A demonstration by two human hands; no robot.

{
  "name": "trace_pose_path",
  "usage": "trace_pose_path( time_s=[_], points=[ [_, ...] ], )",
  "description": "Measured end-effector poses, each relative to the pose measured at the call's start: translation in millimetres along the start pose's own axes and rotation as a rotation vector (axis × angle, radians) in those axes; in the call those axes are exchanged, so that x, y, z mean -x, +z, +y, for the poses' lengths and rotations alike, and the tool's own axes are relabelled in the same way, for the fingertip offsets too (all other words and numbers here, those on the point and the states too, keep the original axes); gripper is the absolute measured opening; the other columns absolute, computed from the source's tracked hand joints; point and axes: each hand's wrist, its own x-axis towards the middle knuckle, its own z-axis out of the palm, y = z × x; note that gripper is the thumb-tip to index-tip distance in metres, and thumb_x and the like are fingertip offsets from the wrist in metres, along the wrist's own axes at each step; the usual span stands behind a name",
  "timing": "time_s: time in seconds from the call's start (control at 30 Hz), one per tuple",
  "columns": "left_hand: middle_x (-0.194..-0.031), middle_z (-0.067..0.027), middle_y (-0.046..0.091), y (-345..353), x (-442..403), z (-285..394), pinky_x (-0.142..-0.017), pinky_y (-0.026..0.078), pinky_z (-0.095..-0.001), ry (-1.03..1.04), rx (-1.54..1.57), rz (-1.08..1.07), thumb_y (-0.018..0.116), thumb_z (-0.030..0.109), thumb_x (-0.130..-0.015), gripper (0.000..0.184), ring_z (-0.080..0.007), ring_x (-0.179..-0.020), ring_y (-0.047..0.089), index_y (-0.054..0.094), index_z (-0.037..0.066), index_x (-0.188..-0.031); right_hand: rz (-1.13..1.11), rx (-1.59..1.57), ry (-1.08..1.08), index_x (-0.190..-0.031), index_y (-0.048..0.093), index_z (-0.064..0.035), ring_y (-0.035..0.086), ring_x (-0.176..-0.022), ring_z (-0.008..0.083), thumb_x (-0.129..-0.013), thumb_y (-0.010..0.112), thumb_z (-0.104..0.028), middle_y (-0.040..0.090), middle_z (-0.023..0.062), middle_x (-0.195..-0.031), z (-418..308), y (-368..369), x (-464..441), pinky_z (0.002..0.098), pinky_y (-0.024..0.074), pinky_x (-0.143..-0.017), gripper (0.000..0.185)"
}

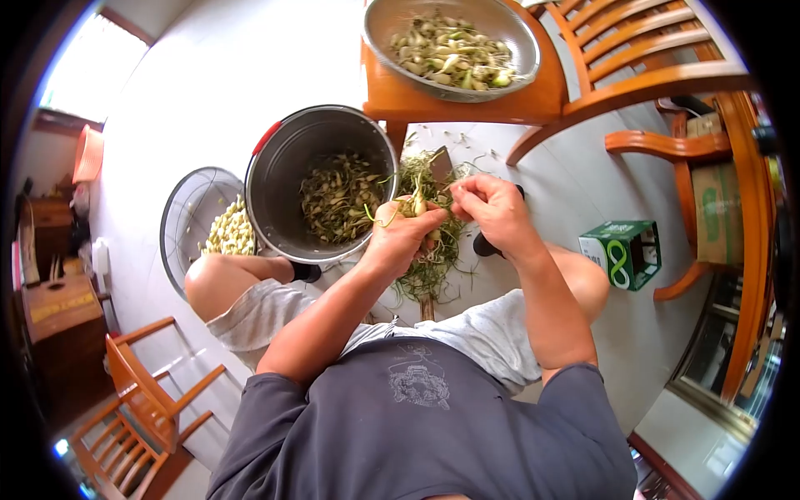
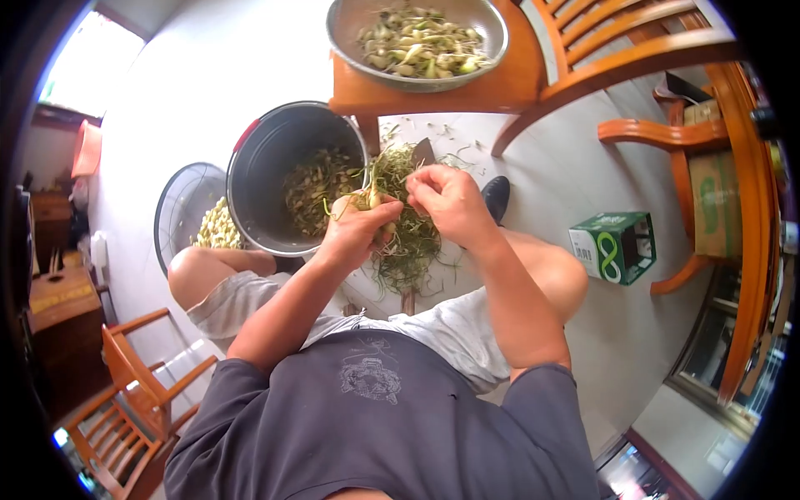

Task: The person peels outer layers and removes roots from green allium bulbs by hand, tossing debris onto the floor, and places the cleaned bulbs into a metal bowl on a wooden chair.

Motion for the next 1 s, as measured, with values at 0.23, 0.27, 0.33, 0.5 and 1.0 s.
trace_pose_path(
  time_s=[0.23,0.27,0.33,0.5,1.0],
  points=[
    [-0.062,0.0014,0.055,-12.5,-3.8,-22.9,-0.037,0.032,-0.0227,-0.064,0.183,-0.116,0.070,0.024,-0.086,0.020,-0.0073,-0.047,0.051,0.059,0.010,-0.076,-0.182,0.567,-0.343,-0.109,0.063,0.0040,0.064,-0.092,0.0312,-0.085,0.054,-0.004,0.065,0.0216,-0.102,6.1,10.3,6.5,0.0332,0.0495,-0.081,0.027],
    [-0.062,0.0014,0.055,-15.5,-3.9,-24.8,-0.037,0.033,-0.0226,-0.068,0.178,-0.118,0.070,0.023,-0.086,0.019,-0.0073,-0.047,0.051,0.059,0.010,-0.076,-0.216,0.595,-0.334,-0.110,0.062,0.0043,0.064,-0.091,0.0294,-0.085,0.055,-0.003,0.065,0.0206,-0.102,2.1,12.2,6.3,0.0323,0.0493,-0.081,0.027],
    [-0.063,0.0013,0.056,-18.3,0.5,-21.4,-0.037,0.033,-0.0225,-0.083,0.166,-0.125,0.070,0.023,-0.086,0.019,-0.0074,-0.047,0.051,0.059,0.010,-0.077,-0.281,0.650,-0.307,-0.112,0.061,0.0048,0.064,-0.091,0.0256,-0.086,0.055,-0.002,0.065,0.0185,-0.103,-3.6,15.3,5.7,0.0305,0.0488,-0.081,0.028],
    [-0.066,0.0004,0.058,-23.3,6.2,-13.2,-0.039,0.036,-0.0205,-0.052,0.187,-0.045,0.069,0.017,-0.085,0.014,-0.0068,-0.049,0.051,0.060,0.007,-0.081,-0.283,0.450,-0.312,-0.107,0.064,0.0021,0.062,-0.072,0.0141,-0.087,0.055,-0.005,0.069,0.0110,-0.084,-0.5,22.8,1.5,0.0277,0.0492,-0.068,0.023],
    [-0.059,0.0030,0.055,-12.0,7.6,-1.4,-0.044,0.039,-0.0206,0.308,-0.243,0.134,0.069,0.012,-0.084,0.013,-0.0042,-0.049,0.049,0.060,0.004,-0.080,0.142,0.877,-0.378,-0.077,0.067,-0.0035,0.062,-0.065,0.0359,-0.078,0.055,-0.015,0.062,0.0200,-0.069,15.0,22.3,-4.2,0.0417,0.0504,-0.062,0.017]
  ],
)
